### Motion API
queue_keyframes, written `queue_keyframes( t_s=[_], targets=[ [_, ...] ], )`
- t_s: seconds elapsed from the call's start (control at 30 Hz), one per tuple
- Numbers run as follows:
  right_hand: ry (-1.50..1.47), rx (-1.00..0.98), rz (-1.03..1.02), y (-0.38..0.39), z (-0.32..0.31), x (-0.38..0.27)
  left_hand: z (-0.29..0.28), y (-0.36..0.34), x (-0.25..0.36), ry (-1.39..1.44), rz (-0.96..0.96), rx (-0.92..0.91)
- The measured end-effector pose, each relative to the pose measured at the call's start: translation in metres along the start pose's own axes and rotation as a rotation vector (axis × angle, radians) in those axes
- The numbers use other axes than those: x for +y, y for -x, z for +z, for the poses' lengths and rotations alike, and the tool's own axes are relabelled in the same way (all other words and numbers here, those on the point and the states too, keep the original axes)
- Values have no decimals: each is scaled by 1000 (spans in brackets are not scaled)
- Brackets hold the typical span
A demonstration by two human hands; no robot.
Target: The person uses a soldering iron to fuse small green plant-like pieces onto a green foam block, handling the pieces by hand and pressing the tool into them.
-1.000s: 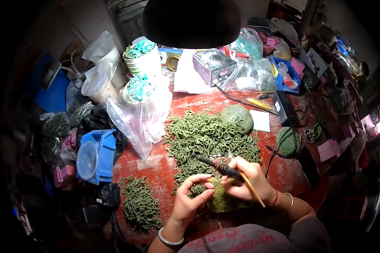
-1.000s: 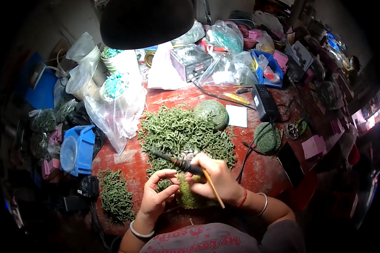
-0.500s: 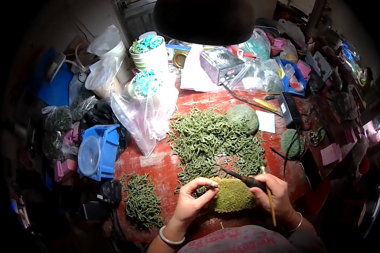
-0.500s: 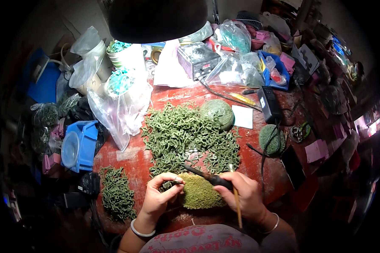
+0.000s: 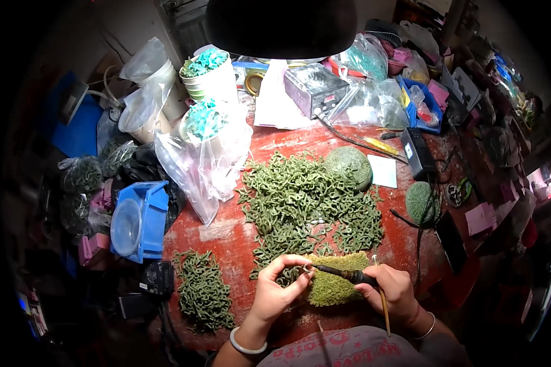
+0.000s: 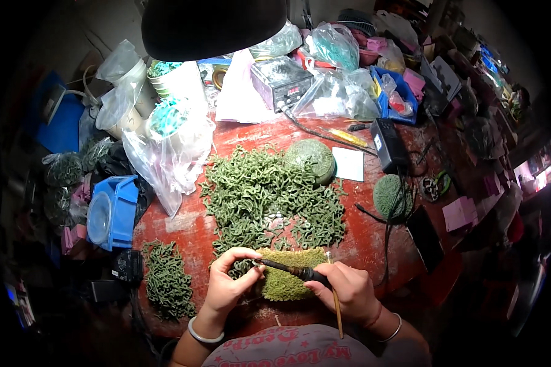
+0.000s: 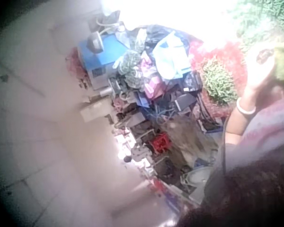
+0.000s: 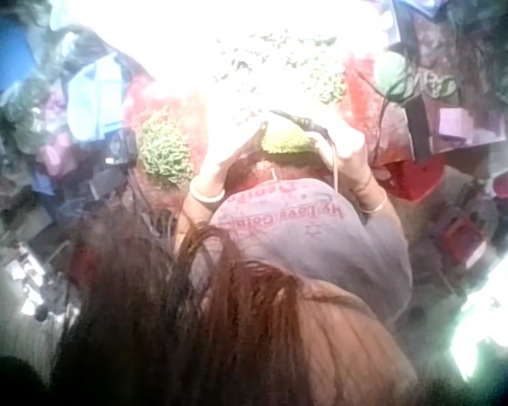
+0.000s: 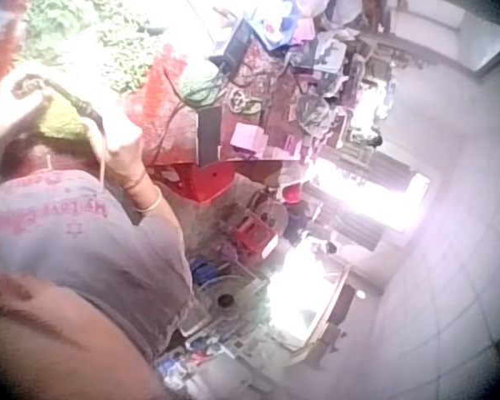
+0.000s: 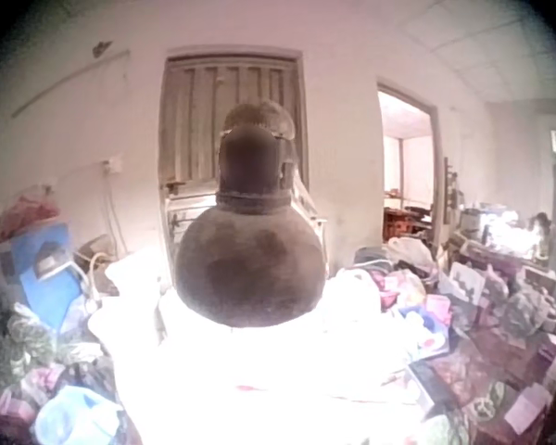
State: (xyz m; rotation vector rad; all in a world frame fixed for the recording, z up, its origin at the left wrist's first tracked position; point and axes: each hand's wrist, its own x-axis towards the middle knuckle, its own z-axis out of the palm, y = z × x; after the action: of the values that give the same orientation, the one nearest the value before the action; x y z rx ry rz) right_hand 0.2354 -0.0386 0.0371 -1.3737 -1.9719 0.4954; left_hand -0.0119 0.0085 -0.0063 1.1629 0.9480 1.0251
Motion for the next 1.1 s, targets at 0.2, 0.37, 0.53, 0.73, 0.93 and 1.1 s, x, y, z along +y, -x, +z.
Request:
queue_keyframes(
  t_s=[0.2,0.37,0.53,0.73,0.93,1.1],
  targets=[
    [41,-2,-24,0,3,1,-1,0,-2,-50,13,0],
    [71,-7,-21,0,3,-1,-1,-1,-1,-58,21,-7],
    [71,-22,-19,0,2,-2,-1,0,1,-54,-3,7],
    [82,-17,-25,-1,3,-3,1,0,5,-44,1,10],
    [42,10,10,2,-3,-4,0,0,6,-10,-49,-9],
    [198,-69,57,-3,-18,-4,-1,-1,1,-59,7,6]
  ],
)
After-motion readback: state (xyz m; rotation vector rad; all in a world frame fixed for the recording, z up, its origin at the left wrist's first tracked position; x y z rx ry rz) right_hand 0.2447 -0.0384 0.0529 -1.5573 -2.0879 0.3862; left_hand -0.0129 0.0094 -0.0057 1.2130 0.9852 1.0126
